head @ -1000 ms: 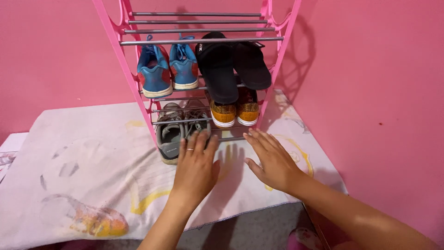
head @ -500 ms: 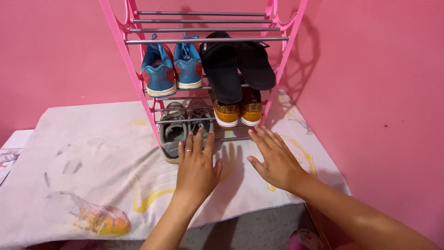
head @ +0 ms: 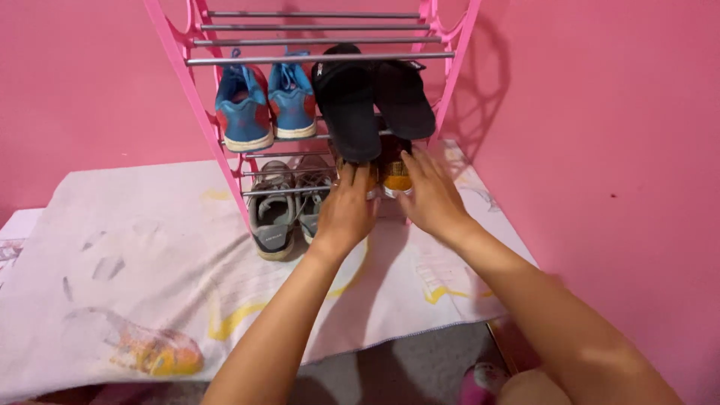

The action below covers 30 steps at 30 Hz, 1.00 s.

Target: Organizing various pairs of shoes and sandals on a pink plastic shoe rack.

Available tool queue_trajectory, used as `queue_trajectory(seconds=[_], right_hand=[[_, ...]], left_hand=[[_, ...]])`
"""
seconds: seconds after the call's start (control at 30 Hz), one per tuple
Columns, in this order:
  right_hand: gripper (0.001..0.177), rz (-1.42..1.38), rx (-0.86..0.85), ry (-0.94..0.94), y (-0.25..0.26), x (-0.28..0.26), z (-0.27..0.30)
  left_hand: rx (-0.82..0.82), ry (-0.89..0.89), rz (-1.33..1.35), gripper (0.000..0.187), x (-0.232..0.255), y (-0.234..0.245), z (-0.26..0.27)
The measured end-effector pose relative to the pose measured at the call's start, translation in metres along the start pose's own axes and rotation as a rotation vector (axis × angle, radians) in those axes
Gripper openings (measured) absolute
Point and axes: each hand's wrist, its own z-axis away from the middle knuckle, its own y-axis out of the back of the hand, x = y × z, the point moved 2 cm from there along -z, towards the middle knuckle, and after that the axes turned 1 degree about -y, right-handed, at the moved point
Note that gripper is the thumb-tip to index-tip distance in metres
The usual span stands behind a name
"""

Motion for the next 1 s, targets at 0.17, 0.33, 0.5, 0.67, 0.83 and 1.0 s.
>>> queue_trajectory(seconds=[0.17,0.33,0.5,0.67,0.83,1.0], right_hand=[[0.07,-0.068,0.021,0.011,-0.013,0.013,-0.014],[0.046,-0.163,0.012,-0.016,-0.002,0.009,-0.011],[0.036,-0.198,-0.085,0.074,0.026,-0.006,0.032],[0.039,-0.112,-0.187,0.096,0.08,-0.041,0.084],[0.039,-0.151,-0.432,-0.077,0.096,-0.058,0.127],[0.036,-0.242,-0.541,0.005,0.056,-0.042,0.156]], left_hand=[[-0.053,0.103,0.008,0.041,-0.033,-0.033,-0.023],[-0.055,0.041,0.089,0.026,-0.022,-0.002,-0.015],[-0.07,-0.17,0.13,0.04,-0.01,0.007,0.02],[-0.191,-0.206,0.173,0.039,0.036,0.051,0.083],[-0.362,-0.224,0.234,0.028,0.068,0.062,0.132],[-0.49,-0.113,0.303,0.032,0.056,0.024,0.152]])
